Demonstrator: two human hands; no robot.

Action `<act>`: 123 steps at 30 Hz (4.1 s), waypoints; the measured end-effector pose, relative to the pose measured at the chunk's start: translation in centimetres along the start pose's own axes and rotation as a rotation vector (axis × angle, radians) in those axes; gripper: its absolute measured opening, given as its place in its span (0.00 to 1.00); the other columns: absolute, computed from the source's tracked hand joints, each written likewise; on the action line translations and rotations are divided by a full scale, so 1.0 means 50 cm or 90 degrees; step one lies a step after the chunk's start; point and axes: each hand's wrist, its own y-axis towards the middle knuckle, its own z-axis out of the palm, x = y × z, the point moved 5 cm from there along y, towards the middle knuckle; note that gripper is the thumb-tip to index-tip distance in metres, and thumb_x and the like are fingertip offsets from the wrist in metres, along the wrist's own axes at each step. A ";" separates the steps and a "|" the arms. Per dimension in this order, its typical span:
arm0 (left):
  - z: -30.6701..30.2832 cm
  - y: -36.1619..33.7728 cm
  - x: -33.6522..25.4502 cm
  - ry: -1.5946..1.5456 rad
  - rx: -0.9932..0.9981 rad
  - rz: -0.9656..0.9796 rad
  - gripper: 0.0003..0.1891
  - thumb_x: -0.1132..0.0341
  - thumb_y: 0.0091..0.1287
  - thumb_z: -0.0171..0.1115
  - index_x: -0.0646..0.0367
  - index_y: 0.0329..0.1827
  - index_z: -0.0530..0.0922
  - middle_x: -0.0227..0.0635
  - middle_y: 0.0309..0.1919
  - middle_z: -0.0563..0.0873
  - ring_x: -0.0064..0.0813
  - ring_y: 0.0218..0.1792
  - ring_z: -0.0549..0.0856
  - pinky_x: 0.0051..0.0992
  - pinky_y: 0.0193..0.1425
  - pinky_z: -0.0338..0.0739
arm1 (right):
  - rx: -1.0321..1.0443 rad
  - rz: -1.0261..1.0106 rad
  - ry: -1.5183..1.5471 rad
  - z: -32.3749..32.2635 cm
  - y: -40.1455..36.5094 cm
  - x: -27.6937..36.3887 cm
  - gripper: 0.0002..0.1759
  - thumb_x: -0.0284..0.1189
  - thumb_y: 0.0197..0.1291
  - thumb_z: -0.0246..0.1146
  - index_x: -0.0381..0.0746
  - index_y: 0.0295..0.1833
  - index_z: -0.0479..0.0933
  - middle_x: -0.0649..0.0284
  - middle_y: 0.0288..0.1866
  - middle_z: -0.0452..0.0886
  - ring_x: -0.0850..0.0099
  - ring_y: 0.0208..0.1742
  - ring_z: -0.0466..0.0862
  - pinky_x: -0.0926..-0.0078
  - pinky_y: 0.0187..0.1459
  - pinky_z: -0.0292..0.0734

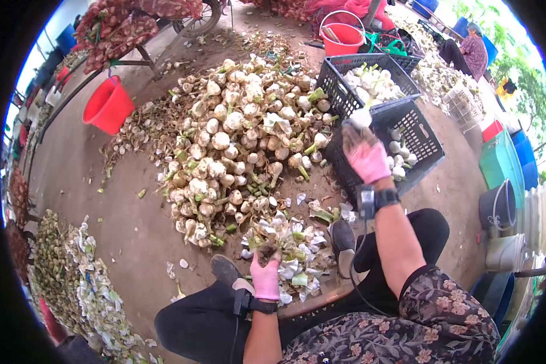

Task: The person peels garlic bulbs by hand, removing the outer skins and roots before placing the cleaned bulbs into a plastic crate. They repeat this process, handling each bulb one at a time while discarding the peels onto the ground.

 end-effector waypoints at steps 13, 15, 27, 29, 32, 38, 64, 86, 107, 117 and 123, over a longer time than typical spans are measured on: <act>0.041 0.054 0.063 0.097 0.010 -0.136 0.21 0.76 0.54 0.61 0.69 0.53 0.75 0.39 0.46 0.83 0.28 0.47 0.80 0.25 0.57 0.72 | -0.081 -0.041 -1.522 -0.254 0.235 -0.234 0.28 0.33 0.49 0.65 0.45 0.60 0.73 0.52 0.57 0.76 0.57 0.59 0.75 0.63 0.61 0.69; 0.041 0.062 0.080 0.078 0.016 -0.147 0.17 0.76 0.54 0.60 0.65 0.49 0.77 0.36 0.42 0.84 0.25 0.44 0.81 0.24 0.54 0.73 | -0.068 -0.035 -1.624 -0.255 0.255 -0.270 0.25 0.35 0.49 0.66 0.47 0.57 0.75 0.54 0.54 0.78 0.59 0.59 0.76 0.63 0.62 0.67; -0.017 0.094 0.006 -0.062 -0.078 -0.020 0.25 0.71 0.63 0.58 0.66 0.63 0.65 0.40 0.54 0.76 0.28 0.48 0.79 0.25 0.53 0.75 | 0.528 0.073 -1.247 -0.023 -0.103 -0.433 0.36 0.17 0.42 0.57 0.46 0.63 0.69 0.54 0.50 0.79 0.55 0.53 0.78 0.63 0.53 0.74; -0.016 0.085 -0.001 -0.052 -0.043 -0.044 0.23 0.72 0.62 0.60 0.65 0.60 0.68 0.36 0.51 0.79 0.27 0.49 0.80 0.25 0.54 0.75 | 0.635 0.079 -1.277 0.035 -0.155 -0.440 0.38 0.18 0.43 0.58 0.48 0.66 0.67 0.57 0.47 0.80 0.55 0.48 0.78 0.61 0.49 0.74; -0.021 0.073 0.004 -0.116 -0.008 -0.074 0.28 0.75 0.55 0.66 0.65 0.60 0.68 0.35 0.49 0.80 0.24 0.46 0.80 0.22 0.49 0.75 | 0.661 0.052 -1.254 0.064 -0.201 -0.436 0.37 0.17 0.41 0.62 0.46 0.64 0.69 0.57 0.47 0.80 0.55 0.48 0.78 0.62 0.49 0.74; -0.021 0.017 -0.081 -0.083 -0.053 0.170 0.28 0.81 0.48 0.71 0.63 0.53 0.70 0.33 0.45 0.80 0.23 0.44 0.80 0.23 0.50 0.76 | 0.034 -0.062 -0.873 0.034 -0.237 -0.361 0.28 0.27 0.51 0.70 0.37 0.59 0.72 0.62 0.47 0.80 0.72 0.50 0.78 0.74 0.50 0.74; -0.002 -0.029 -0.075 -0.157 0.021 0.096 0.23 0.66 0.58 0.70 0.62 0.54 0.72 0.34 0.43 0.82 0.26 0.41 0.83 0.25 0.46 0.80 | 0.176 0.150 -0.932 0.043 -0.295 -0.350 0.10 0.26 0.57 0.66 0.32 0.42 0.79 0.62 0.33 0.83 0.78 0.36 0.77 0.76 0.40 0.74; 0.051 -0.062 -0.080 -0.402 0.266 -0.048 0.30 0.72 0.63 0.63 0.60 0.68 0.63 0.37 0.58 0.76 0.31 0.57 0.77 0.29 0.61 0.73 | 0.178 -0.126 -1.297 0.022 -0.212 -0.296 0.24 0.21 0.48 0.60 0.37 0.55 0.75 0.46 0.52 0.77 0.50 0.53 0.77 0.67 0.53 0.73; 0.048 -0.048 -0.073 -0.414 0.225 -0.081 0.23 0.68 0.66 0.60 0.64 0.62 0.67 0.39 0.52 0.79 0.32 0.52 0.80 0.30 0.57 0.75 | 0.378 -0.116 -1.290 0.106 -0.300 -0.295 0.18 0.20 0.42 0.60 0.37 0.44 0.77 0.52 0.38 0.80 0.53 0.43 0.81 0.63 0.45 0.76; 0.051 -0.067 -0.061 -0.550 0.334 -0.220 0.23 0.58 0.70 0.53 0.61 0.64 0.68 0.40 0.54 0.78 0.36 0.53 0.80 0.35 0.55 0.77 | 0.257 -0.047 -1.246 0.022 -0.223 -0.279 0.15 0.18 0.47 0.57 0.34 0.44 0.77 0.45 0.35 0.80 0.50 0.42 0.81 0.63 0.42 0.76; 0.043 -0.059 -0.058 -0.505 0.300 -0.180 0.25 0.57 0.67 0.59 0.59 0.63 0.68 0.38 0.54 0.78 0.33 0.53 0.80 0.32 0.54 0.79 | 0.250 0.018 -1.065 0.006 -0.242 -0.269 0.19 0.16 0.47 0.61 0.35 0.48 0.79 0.54 0.40 0.84 0.63 0.42 0.84 0.72 0.44 0.77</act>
